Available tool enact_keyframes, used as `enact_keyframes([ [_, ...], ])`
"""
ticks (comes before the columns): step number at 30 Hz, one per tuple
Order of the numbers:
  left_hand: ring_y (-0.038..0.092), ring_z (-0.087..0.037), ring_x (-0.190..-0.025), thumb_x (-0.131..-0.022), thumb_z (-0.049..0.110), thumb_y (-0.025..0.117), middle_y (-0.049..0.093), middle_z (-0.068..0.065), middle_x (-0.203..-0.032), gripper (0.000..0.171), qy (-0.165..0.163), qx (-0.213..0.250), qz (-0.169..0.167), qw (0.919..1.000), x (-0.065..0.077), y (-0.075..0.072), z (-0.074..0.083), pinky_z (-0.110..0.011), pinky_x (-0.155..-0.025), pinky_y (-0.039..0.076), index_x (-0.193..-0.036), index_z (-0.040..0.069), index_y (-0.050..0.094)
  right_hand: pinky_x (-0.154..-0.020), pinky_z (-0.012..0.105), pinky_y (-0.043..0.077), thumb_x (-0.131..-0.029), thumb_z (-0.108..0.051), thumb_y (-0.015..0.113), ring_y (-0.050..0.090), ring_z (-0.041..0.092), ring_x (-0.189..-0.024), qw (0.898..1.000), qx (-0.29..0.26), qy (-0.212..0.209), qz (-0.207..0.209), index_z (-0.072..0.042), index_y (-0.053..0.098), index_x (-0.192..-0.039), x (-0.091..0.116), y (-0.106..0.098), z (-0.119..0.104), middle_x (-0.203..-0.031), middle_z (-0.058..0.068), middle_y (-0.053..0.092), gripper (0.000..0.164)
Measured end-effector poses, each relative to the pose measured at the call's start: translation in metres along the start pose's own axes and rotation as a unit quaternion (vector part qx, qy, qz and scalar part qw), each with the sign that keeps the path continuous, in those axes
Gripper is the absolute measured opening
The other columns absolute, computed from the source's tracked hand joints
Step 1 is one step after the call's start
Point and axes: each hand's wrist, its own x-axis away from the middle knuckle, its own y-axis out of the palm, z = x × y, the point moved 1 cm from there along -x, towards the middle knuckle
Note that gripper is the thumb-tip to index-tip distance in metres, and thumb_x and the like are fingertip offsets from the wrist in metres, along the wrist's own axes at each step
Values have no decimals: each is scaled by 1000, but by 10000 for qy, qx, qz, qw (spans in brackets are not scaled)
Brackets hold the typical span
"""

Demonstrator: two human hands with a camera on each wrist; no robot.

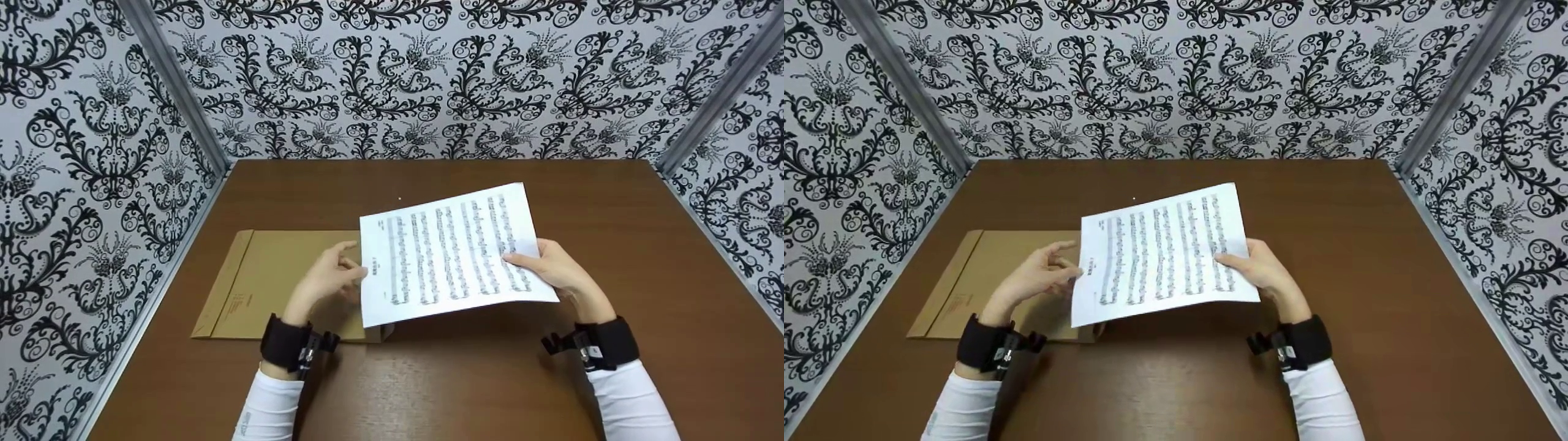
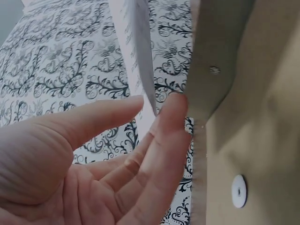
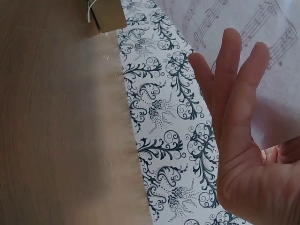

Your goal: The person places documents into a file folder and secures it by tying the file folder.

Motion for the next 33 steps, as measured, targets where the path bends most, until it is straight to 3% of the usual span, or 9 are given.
enact_keyframes([
  [4,66,-20,-74,-94,8,70,69,-21,-111,66,-137,-190,18,9997,-4,11,-2,-32,-63,59,-153,-1,41,-61,26,61,-102,-23,64,77,12,-72,9998,166,84,-6,11,52,-135,1,-1,0,-89,-7,77,49],
  [8,67,-20,-82,-91,8,73,69,-19,-108,59,10,-618,79,9981,-7,23,-4,-29,-68,58,-145,-5,51,-61,25,61,-102,-24,64,76,12,-72,9991,410,116,12,10,53,-136,2,-2,-1,-89,-6,76,50],
  [14,61,-17,-73,-89,8,73,70,-16,-93,20,470,-1123,59,9925,-9,38,-6,-25,-65,49,-104,-4,66,-61,25,60,-101,-25,65,76,12,-71,9974,686,208,61,10,54,-136,3,-6,-1,-89,-4,76,51],
  [17,56,-16,-71,-89,12,75,68,-12,-91,15,610,-1523,135,9864,-10,44,-5,-27,-65,44,-95,1,65,-62,25,61,-100,-25,66,76,12,-71,9968,757,258,82,10,55,-135,4,-9,-1,-89,-3,76,51],
  [21,61,-26,-85,-87,19,77,68,-14,-98,22,616,-2151,329,9741,-10,50,-4,-38,-74,47,-101,4,68,-62,26,61,-100,-26,67,76,12,-71,9956,886,289,119,10,55,-135,5,-12,-1,-89,-1,76,51],
  [23,66,-35,-102,-87,22,78,70,-19,-111,32,525,-2345,400,9699,-9,53,-3,-48,-85,53,-111,3,70,-62,26,61,-100,-25,67,76,12,-70,9953,906,305,133,10,55,-134,5,-14,0,-88,-1,76,51],
  [26,60,-43,-127,-88,25,78,64,-26,-134,47,376,-2556,459,9649,-8,58,-2,-59,-102,51,-128,3,68,-61,26,61,-99,-25,67,76,12,-69,9953,892,360,129,11,56,-133,4,-14,1,-87,-2,76,50],
  [28,56,-45,-133,-88,27,78,59,-28,-143,55,311,-2646,484,9626,-7,60,-3,-60,-107,48,-136,3,64,-61,26,61,-99,-25,67,76,12,-69,9953,872,393,119,11,56,-133,4,-15,2,-86,-3,76,50],
  [33,56,-44,-130,-88,29,78,58,-26,-142,58,384,-2825,497,9572,-7,65,-3,-60,-106,48,-137,3,63,-60,26,60,-99,-25,68,75,12,-68,9940,997,422,146,11,57,-130,5,-17,0,-85,-2,76,50],
])
